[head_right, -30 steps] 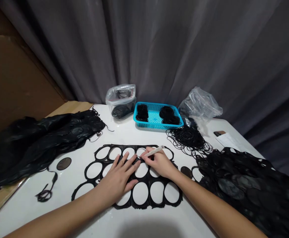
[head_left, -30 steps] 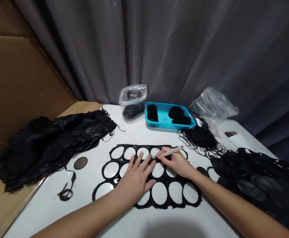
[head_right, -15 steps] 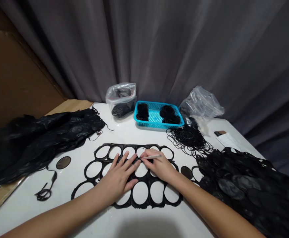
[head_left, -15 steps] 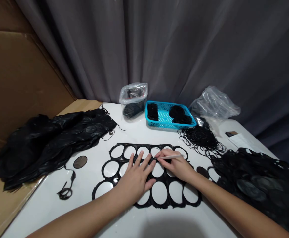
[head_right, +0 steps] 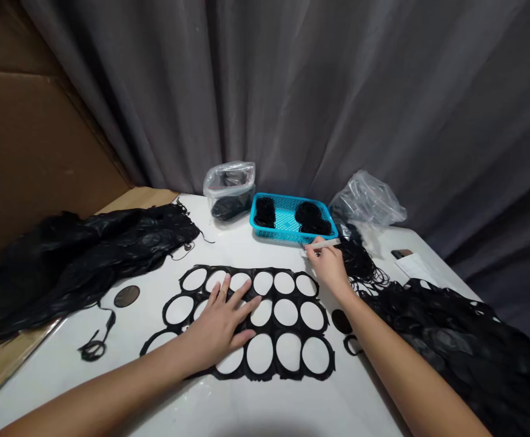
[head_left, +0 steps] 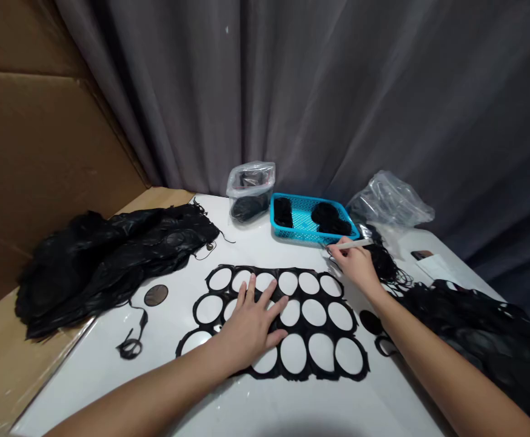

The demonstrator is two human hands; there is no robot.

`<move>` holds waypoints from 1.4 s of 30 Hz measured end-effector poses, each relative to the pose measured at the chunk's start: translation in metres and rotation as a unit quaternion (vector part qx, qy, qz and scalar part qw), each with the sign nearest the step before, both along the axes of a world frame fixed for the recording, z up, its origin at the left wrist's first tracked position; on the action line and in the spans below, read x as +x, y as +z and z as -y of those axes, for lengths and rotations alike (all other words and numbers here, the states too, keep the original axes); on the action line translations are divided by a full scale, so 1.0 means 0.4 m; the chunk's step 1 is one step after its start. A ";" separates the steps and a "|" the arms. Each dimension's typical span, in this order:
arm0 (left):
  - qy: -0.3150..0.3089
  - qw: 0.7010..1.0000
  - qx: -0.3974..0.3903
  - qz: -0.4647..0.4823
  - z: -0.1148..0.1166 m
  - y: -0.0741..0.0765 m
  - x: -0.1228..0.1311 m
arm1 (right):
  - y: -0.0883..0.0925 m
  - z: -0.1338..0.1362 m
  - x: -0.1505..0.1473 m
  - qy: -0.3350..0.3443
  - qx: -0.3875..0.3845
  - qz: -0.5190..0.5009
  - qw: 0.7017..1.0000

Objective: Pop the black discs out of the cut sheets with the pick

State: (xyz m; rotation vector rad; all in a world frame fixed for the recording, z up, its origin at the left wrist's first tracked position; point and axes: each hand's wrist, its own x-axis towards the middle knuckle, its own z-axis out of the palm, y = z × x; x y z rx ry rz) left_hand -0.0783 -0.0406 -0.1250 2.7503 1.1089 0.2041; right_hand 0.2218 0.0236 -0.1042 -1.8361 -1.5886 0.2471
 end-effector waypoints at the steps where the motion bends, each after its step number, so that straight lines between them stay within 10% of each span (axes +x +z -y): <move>1: 0.002 1.000 0.001 -0.002 -0.002 0.008 -0.007 | 0.001 0.001 -0.020 0.019 -0.019 -0.043 0.999; 10: 0.006 0.997 0.082 -0.008 0.026 -0.032 -0.102 | -0.036 0.093 -0.293 0.269 -0.125 -0.185 0.937; 21: 0.022 0.997 0.070 0.003 0.031 -0.050 -0.105 | -0.059 0.109 -0.305 0.303 -0.070 -0.115 0.943; 27: 0.022 0.998 0.059 -0.003 0.031 -0.053 -0.104 | -0.083 0.141 -0.318 0.392 0.059 0.117 0.911; 36: 0.038 0.999 0.030 -0.014 0.034 -0.033 -0.098 | -0.030 -0.025 -0.114 0.065 0.103 0.079 0.989; 42: 0.038 0.998 0.044 0.033 0.030 -0.033 -0.118 | -0.021 -0.031 -0.168 0.082 -0.033 -0.173 0.981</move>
